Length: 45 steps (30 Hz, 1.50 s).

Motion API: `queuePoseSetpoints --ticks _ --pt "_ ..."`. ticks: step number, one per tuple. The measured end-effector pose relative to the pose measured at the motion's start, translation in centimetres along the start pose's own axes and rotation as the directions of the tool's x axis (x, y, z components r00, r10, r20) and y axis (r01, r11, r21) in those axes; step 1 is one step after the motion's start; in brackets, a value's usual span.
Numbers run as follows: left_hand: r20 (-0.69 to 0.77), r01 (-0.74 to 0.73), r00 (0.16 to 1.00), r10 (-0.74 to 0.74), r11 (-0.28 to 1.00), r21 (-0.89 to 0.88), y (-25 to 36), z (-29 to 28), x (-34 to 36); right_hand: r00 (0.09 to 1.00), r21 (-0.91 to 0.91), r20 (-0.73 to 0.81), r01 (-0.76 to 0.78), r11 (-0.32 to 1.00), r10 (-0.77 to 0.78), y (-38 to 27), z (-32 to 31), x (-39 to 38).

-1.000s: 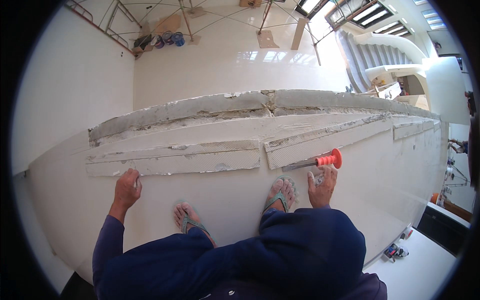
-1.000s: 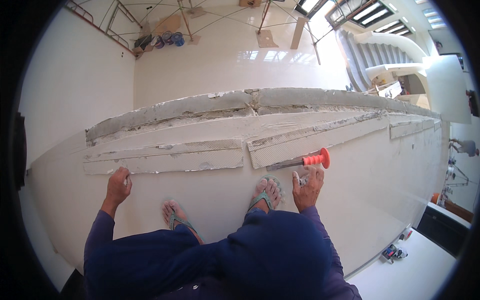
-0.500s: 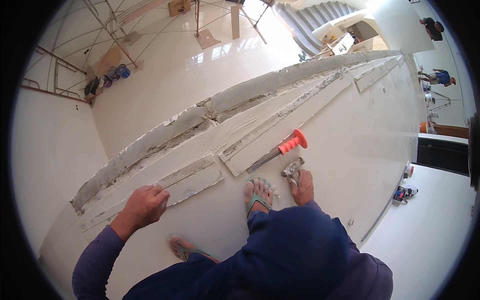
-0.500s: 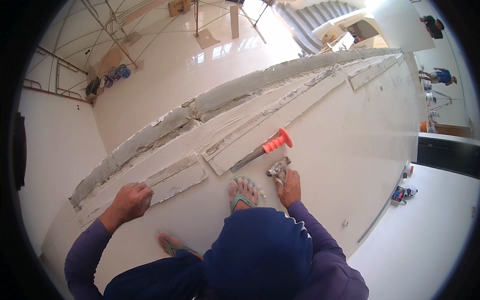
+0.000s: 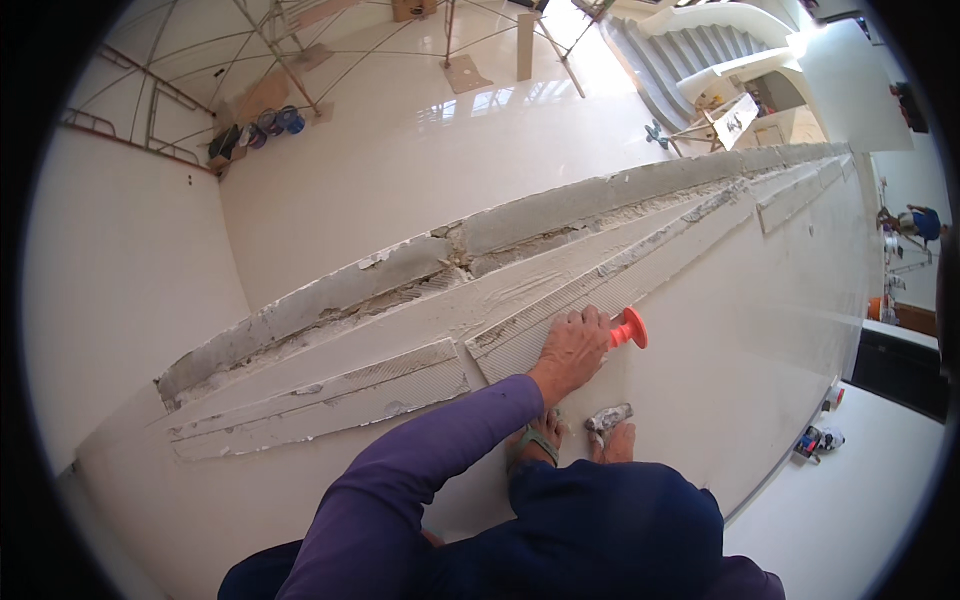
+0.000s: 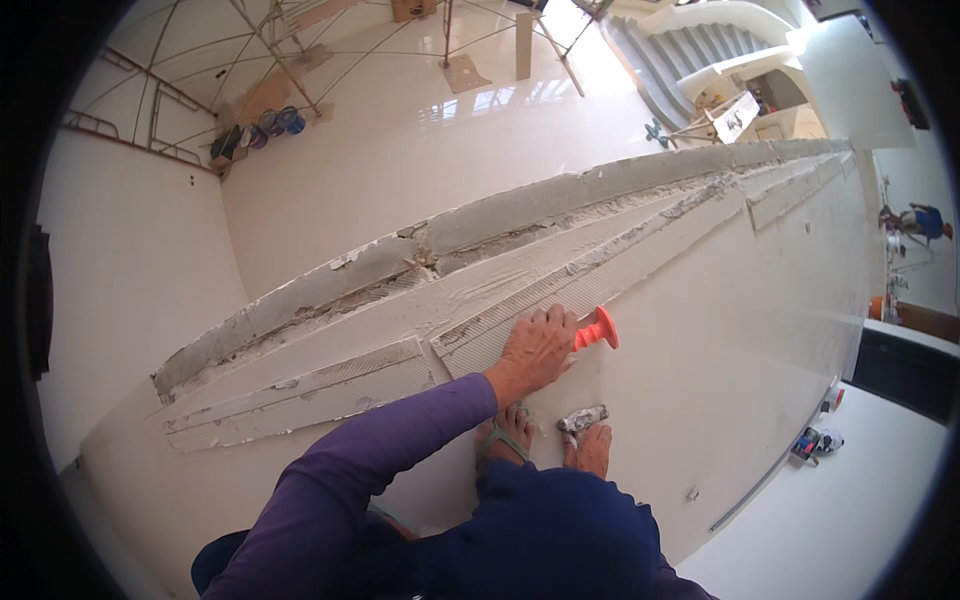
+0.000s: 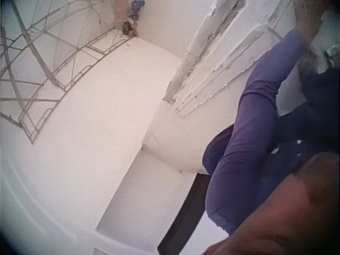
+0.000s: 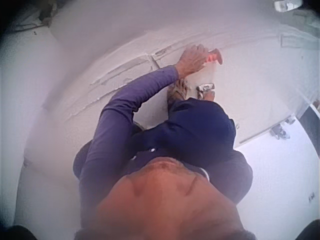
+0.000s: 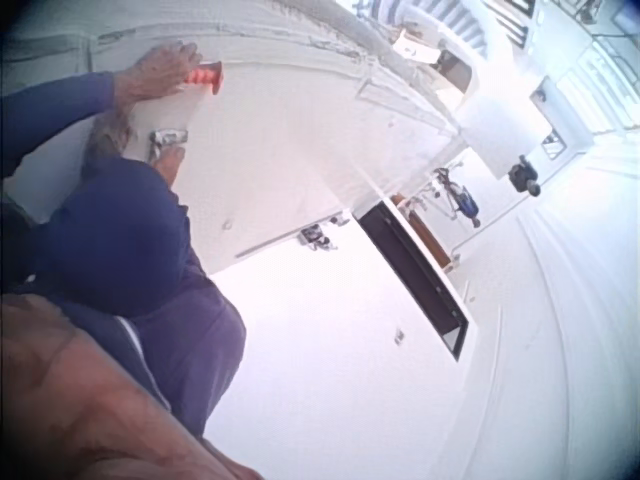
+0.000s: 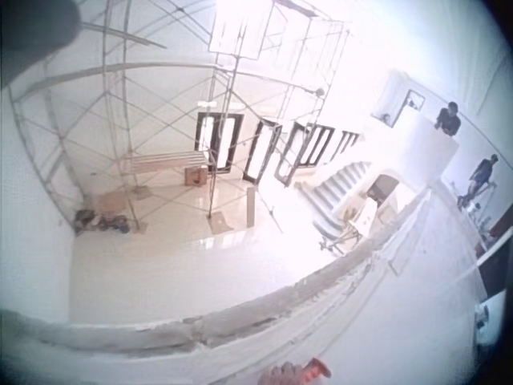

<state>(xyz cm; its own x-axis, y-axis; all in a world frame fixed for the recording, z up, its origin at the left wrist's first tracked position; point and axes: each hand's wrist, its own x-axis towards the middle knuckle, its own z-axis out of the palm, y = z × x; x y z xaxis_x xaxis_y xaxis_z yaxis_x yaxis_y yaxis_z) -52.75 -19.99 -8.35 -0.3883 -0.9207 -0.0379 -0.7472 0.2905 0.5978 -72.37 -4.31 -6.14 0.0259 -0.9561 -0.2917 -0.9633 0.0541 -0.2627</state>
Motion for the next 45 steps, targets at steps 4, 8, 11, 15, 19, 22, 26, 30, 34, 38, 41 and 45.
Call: queuePoseSetpoints --ticks 4,8,11,15,19,22,26,30,34,38,41,45 --pt "-0.152 -0.014 0.988 0.041 0.984 0.176 0.9 3.3 -0.7 1.0 -0.02 0.009 0.013 1.0 -0.013 0.4 0.0 -0.4" --pt "-0.135 -0.07 0.988 0.072 0.997 0.016 1.6 4.9 -0.7 1.0 -0.052 -0.003 -0.003 0.999 0.003 0.9 -0.3 0.1" --pt "-0.066 -0.035 0.998 0.017 0.961 -0.275 1.2 4.2 -1.2 1.0 -0.087 -0.001 0.019 0.996 -0.019 1.0 -1.0 0.9" --pt "0.089 -0.043 0.989 0.12 0.801 -0.597 0.1 -0.4 -1.5 1.0 -0.122 0.004 0.005 0.993 -0.005 1.2 -1.5 1.6" --pt "0.003 -0.122 0.984 0.177 0.69 -0.713 -1.2 -7.0 -2.0 1.0 -0.164 0.021 -0.011 0.986 0.014 2.2 -3.7 1.3" --pt "-0.122 -0.167 0.986 0.114 0.661 -0.732 -2.9 -10.9 -3.7 0.999 -0.189 0.035 -0.009 0.982 0.016 2.3 -6.2 1.2" --pt "0.064 0.073 0.997 -0.039 0.728 -0.682 -7.3 -21.9 -10.1 0.998 -0.184 0.056 -0.012 0.983 0.023 1.6 -9.3 -1.0" --pt "0.008 0.275 0.926 -0.377 0.66 -0.699 -8.2 -27.8 -20.9 0.996 -0.159 0.083 -0.005 0.987 0.019 -0.5 -13.3 -5.4" --pt "0.187 0.624 0.667 -0.721 0.403 -0.67 -5.4 -35.0 -33.7 0.99 -0.147 0.131 -0.041 0.988 0.06 -3.8 -20.0 -14.2" --pt "0.098 0.834 0.349 -0.932 0.261 -0.486 0.7 -38.5 -47.2 0.959 -0.159 0.236 -0.12 0.98 0.156 -8.5 -28.3 -26.6" --pt "0.221 0.93 0.086 -0.971 -0.001 -0.368 6.8 -40.9 -56.2 0.886 -0.197 0.367 -0.224 0.955 0.283 -12.5 -33.8 -37.0" --pt "0.314 0.962 -0.057 -0.948 -0.137 -0.238 16.3 -41.6 -70.3 0.71 -0.257 0.569 -0.326 0.91 0.415 -17.4 -38.0 -48.0"
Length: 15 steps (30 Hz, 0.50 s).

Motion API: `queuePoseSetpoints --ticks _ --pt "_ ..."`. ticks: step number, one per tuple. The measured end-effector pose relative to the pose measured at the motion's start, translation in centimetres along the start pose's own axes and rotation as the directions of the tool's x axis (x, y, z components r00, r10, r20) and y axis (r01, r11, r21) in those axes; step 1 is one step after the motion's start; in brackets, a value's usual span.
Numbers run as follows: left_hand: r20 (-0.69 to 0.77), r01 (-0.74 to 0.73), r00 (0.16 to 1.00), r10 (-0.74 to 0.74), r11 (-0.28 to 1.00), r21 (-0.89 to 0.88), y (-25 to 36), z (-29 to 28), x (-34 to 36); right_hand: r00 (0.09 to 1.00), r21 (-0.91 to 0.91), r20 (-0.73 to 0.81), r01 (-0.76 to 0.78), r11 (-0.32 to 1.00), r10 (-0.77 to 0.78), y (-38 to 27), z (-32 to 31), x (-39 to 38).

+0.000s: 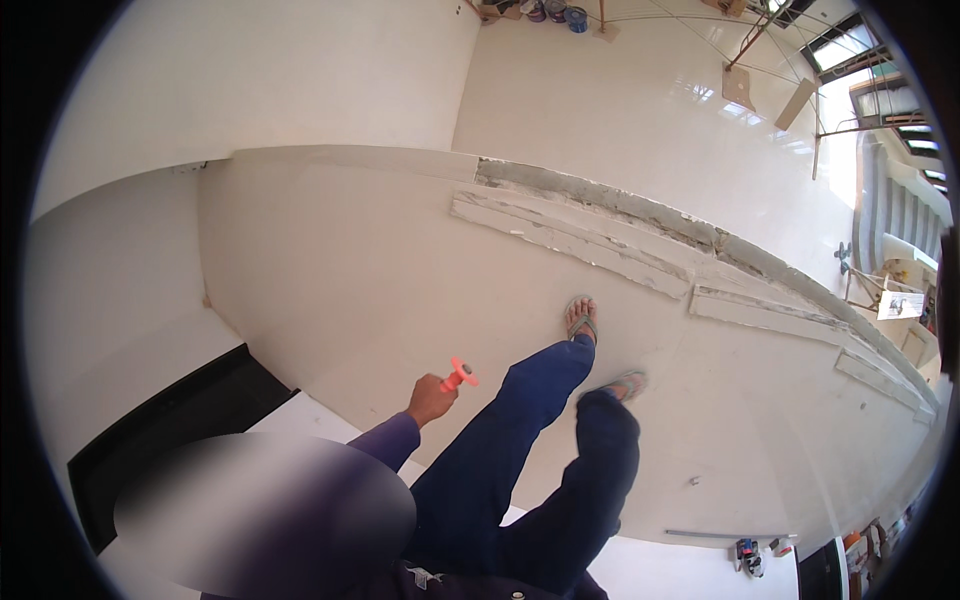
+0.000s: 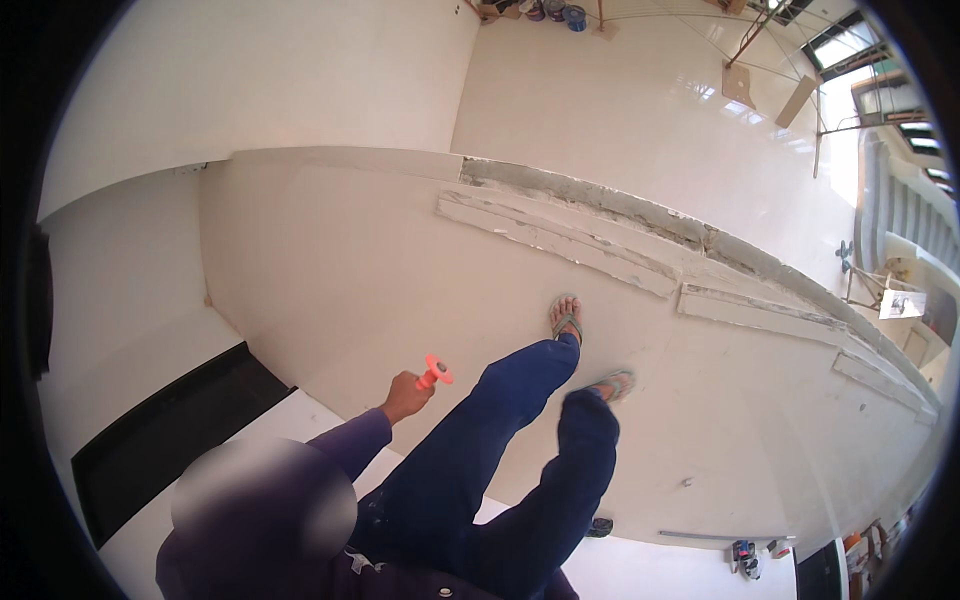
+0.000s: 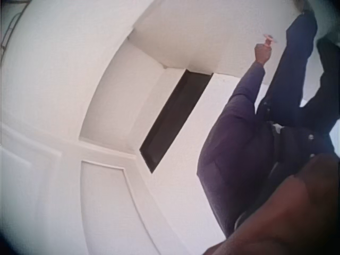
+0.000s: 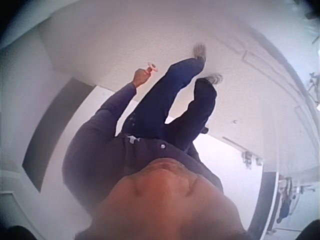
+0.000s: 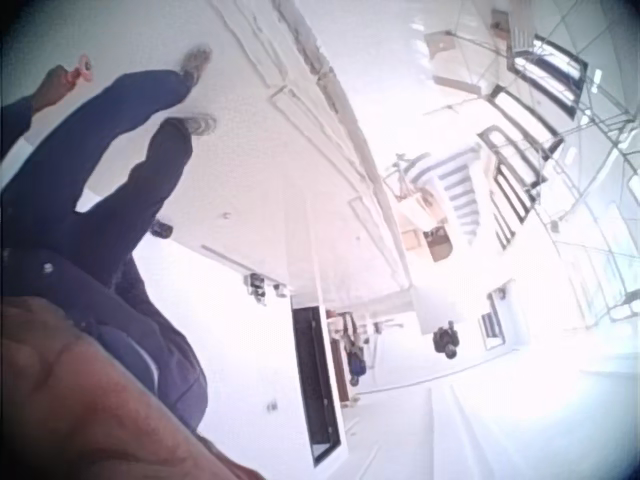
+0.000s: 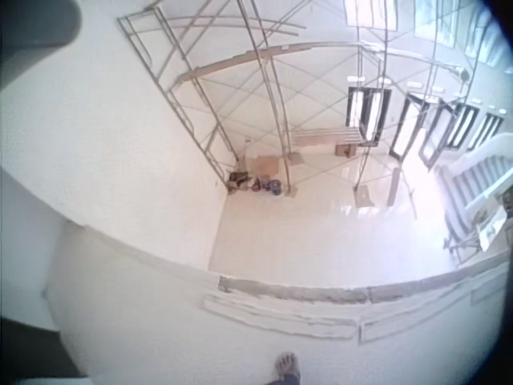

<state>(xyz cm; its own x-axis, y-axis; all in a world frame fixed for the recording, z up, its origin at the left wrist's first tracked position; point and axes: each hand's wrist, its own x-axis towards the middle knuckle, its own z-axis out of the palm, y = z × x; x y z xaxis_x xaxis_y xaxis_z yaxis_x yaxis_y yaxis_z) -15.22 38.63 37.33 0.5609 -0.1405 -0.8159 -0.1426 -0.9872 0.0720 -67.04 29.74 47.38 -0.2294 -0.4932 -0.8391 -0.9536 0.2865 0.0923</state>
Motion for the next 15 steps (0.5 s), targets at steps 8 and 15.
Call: queuePoseSetpoints --ticks 8,15 --pt "0.256 0.423 0.882 -0.394 0.904 -0.066 -22.9 -2.6 -8.6 0.964 0.096 0.259 -0.089 0.991 0.062 -5.5 12.5 -11.0" --pt "0.062 0.136 0.988 -0.142 0.987 0.088 -31.4 -8.7 -6.5 0.95 0.194 0.301 -0.148 0.97 0.085 -9.3 23.0 -20.1"
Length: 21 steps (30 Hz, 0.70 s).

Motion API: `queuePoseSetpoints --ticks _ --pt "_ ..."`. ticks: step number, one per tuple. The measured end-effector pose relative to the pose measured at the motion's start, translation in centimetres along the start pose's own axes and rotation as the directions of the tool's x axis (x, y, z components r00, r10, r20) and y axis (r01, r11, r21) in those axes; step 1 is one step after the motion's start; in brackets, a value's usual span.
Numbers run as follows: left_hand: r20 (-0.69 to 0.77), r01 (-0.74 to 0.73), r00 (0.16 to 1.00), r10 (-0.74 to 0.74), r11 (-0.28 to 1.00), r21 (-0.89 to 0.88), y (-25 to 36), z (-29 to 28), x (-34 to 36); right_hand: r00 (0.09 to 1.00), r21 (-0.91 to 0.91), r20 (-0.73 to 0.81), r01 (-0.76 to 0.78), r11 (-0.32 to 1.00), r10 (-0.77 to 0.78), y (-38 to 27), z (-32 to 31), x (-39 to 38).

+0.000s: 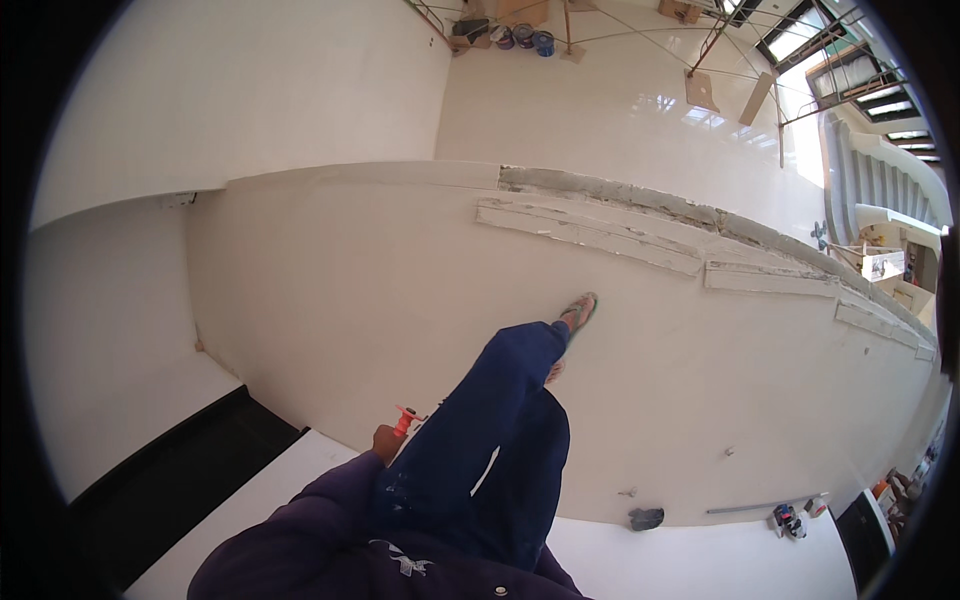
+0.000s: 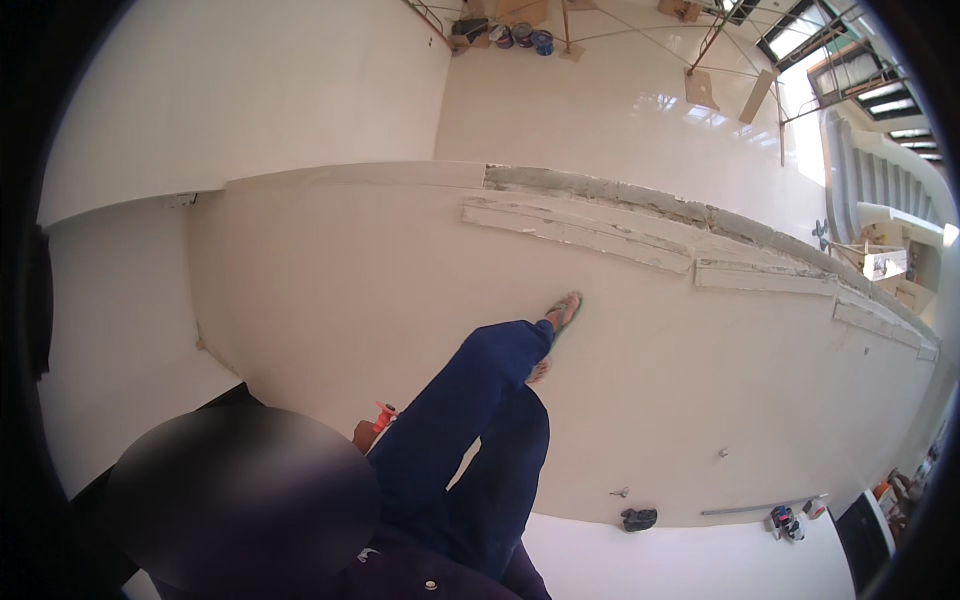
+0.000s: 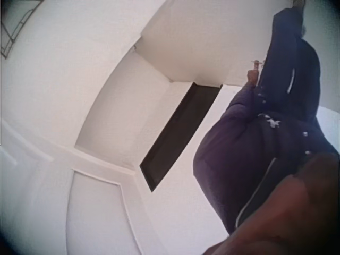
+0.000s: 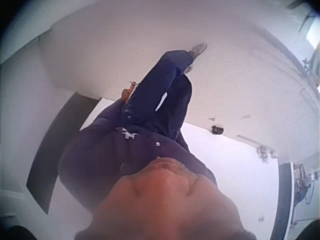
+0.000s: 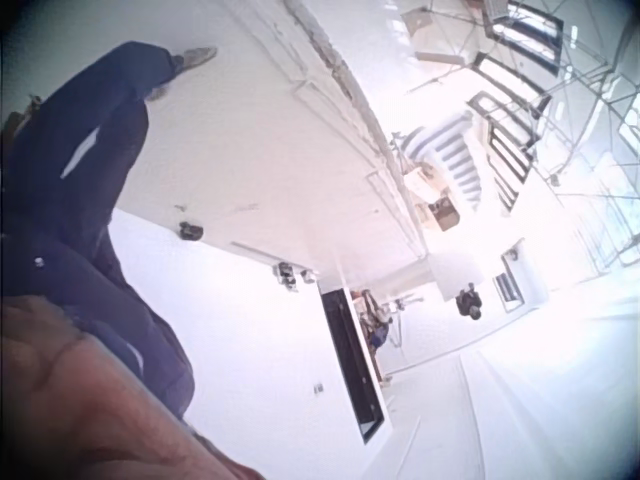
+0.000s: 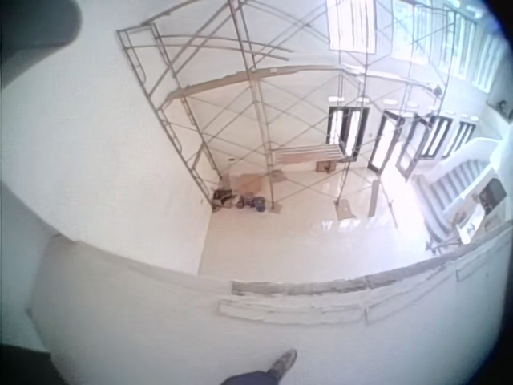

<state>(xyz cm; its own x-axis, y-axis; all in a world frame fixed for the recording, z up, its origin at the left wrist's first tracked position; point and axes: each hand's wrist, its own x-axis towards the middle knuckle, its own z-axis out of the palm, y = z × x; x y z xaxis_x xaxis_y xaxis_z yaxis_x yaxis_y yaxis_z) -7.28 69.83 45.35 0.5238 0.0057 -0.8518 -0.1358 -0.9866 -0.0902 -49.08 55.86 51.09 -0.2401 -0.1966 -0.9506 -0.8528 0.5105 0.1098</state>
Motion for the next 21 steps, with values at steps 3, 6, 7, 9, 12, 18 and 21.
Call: queuePoseSetpoints --ticks 3,6,7,9,12,18,21 --pt "-0.217 -0.085 0.971 0.104 0.992 0.097 -5.0 -6.2 4.4 0.999 0.056 0.019 -0.03 0.998 0.028 -0.6 5.3 -2.3" --pt "-0.452 -0.078 0.884 0.115 0.992 0.1 -11.4 -12.7 7.2 0.996 0.07 0.053 -0.073 0.995 0.069 -1.3 9.8 -4.8" --pt "-0.513 -0.058 0.854 0.089 0.995 0.077 -12.5 -14.9 8.1 0.995 0.072 0.058 -0.09 0.993 0.086 -1.8 11.3 -5.5" --pt "-0.578 0.058 0.814 -0.051 0.998 -0.007 -13.3 -18.5 10.4 0.991 0.057 0.064 -0.119 0.991 0.116 -3.3 13.8 -6.1" --pt "-0.602 0.136 0.779 -0.177 0.984 -0.114 -10.8 -23.9 15.8 0.983 0.039 0.049 -0.18 0.983 0.178 -6.6 16.9 -6.8" --pt "-0.553 -0.21 0.815 0.173 0.978 -0.005 -1.6 -35.7 29.7 0.954 -0.007 -0.056 -0.295 0.955 0.294 -13.9 20.6 -6.9" --pt "-0.444 -0.572 0.74 0.505 0.82 -0.021 6.4 -40.6 36.8 0.927 0.018 -0.263 -0.272 0.962 0.267 -17.9 21.3 -2.3"
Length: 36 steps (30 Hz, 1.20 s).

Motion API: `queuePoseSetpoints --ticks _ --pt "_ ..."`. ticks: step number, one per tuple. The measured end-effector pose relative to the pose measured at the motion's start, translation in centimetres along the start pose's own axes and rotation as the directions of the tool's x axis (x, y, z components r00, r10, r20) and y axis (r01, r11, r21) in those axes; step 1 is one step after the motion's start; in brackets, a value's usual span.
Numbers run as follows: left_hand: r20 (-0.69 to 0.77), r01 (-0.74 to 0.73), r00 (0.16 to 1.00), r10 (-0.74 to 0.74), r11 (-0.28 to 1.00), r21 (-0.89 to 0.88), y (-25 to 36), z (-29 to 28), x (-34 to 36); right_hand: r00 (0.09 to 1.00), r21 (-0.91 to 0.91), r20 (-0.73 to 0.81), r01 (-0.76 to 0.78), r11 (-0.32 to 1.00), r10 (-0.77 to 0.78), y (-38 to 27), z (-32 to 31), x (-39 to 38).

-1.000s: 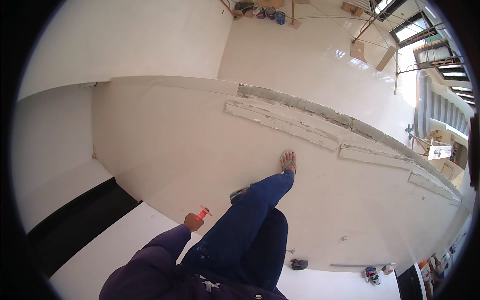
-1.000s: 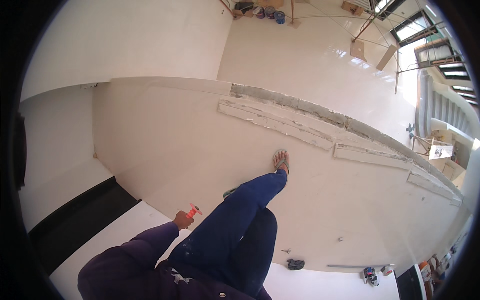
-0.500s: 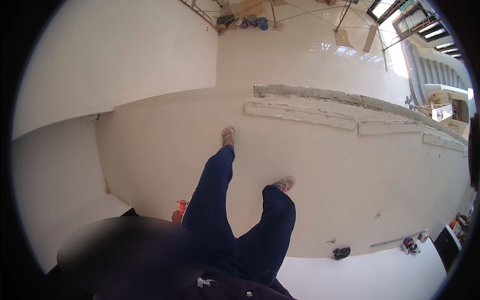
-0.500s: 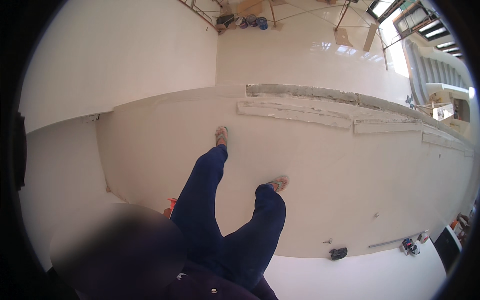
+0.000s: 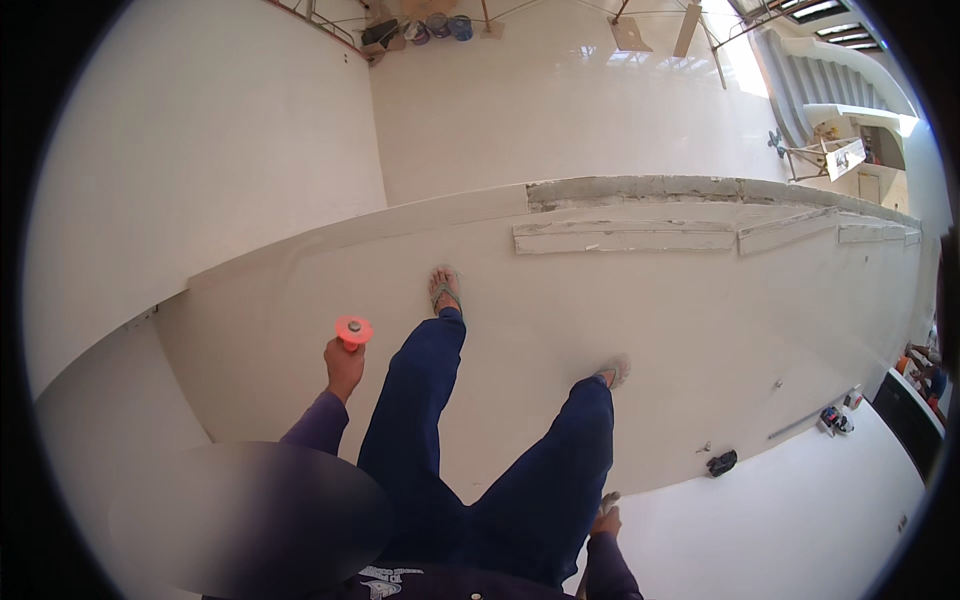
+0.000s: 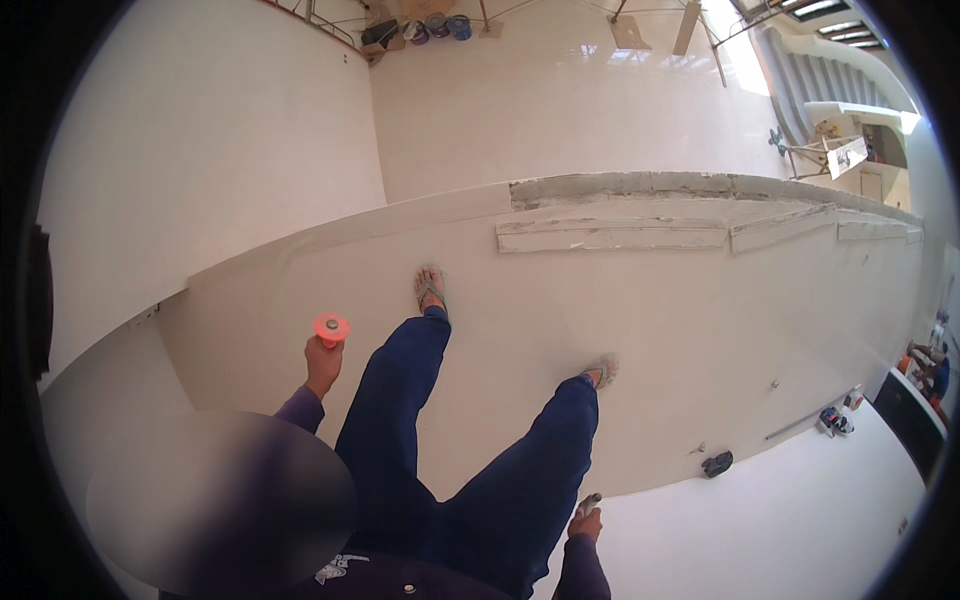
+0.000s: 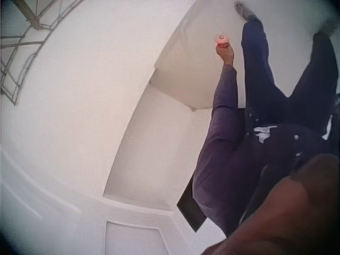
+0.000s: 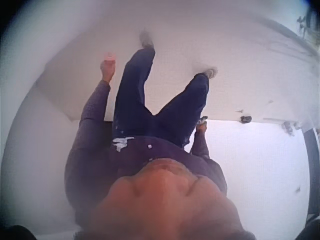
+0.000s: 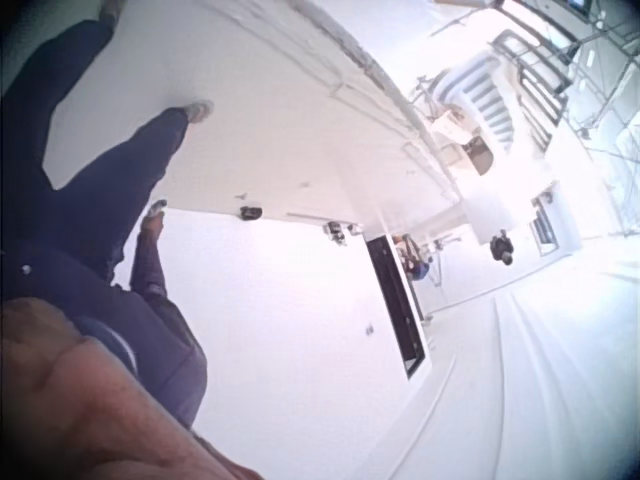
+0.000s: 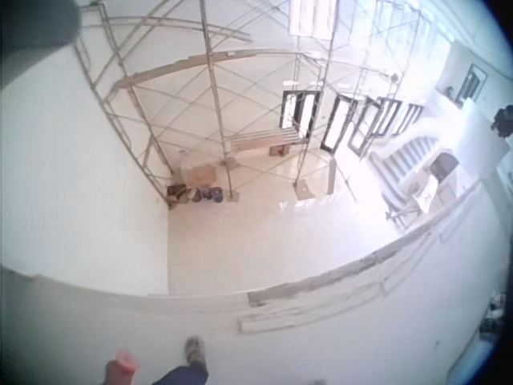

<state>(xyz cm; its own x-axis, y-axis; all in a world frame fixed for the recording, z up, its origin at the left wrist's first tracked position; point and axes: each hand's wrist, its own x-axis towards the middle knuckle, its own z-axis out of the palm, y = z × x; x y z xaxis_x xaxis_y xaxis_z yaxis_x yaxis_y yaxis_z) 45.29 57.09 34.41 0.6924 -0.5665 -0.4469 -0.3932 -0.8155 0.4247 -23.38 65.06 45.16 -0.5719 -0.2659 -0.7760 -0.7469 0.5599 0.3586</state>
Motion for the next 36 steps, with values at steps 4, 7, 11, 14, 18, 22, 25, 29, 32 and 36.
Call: queuePoseSetpoints --ticks 4,7,11,14,18,22,25,29,32,36 --pt "0.272 -0.217 0.913 0.304 0.926 -0.309 8.4 4.1 14.2 0.963 0.164 -0.241 0.161 0.973 -0.119 -12.5 -0.1 10.0" --pt "0.328 -0.313 0.821 0.467 0.849 -0.425 16.8 10.0 21.5 0.853 0.141 -0.364 0.448 0.883 -0.375 -26.7 -2.1 17.3" --pt "0.382 -0.499 0.647 0.66 0.745 -0.442 24.2 19.0 27.7 0.598 0.16 -0.392 0.793 0.588 -0.699 -47.0 -4.3 22.1" --pt "0.255 -0.646 0.48 0.839 0.535 -0.544 27.7 26.7 29.6 0.42 0.178 -0.278 0.906 0.384 -0.864 -56.8 -2.9 23.3" --pt "0.319 -0.504 0.497 0.807 0.567 -0.651 29.8 32.9 29.6 0.229 0.149 -0.03 0.964 0.222 -0.973 -63.4 1.6 22.2" --pt "0.313 -0.475 0.479 0.82 0.542 -0.694 29.3 37.4 31.0 0.081 0.062 0.292 0.993 0.104 -0.953 -63.5 4.0 21.6" --pt "0.366 -0.501 0.483 0.796 0.594 -0.63 29.6 38.5 33.3 0.099 -0.024 0.401 0.995 0.098 -0.911 -62.3 4.2 23.8" --pt "0.354 -0.339 0.549 0.757 0.59 -0.733 30.2 38.9 35.3 0.188 -0.145 0.336 0.978 0.147 -0.923 -62.2 1.6 27.7" --pt "0.43 -0.275 0.444 0.786 0.577 -0.769 30.0 38.9 35.6 0.154 -0.155 0.122 0.979 0.135 -0.98 -62.0 -0.6 29.8" --pt "0.481 -0.3 0.237 0.844 0.535 -0.79 30.6 39.6 33.2 0.213 -0.015 -0.342 0.973 0.232 -0.915 -61.3 -2.9 29.5"
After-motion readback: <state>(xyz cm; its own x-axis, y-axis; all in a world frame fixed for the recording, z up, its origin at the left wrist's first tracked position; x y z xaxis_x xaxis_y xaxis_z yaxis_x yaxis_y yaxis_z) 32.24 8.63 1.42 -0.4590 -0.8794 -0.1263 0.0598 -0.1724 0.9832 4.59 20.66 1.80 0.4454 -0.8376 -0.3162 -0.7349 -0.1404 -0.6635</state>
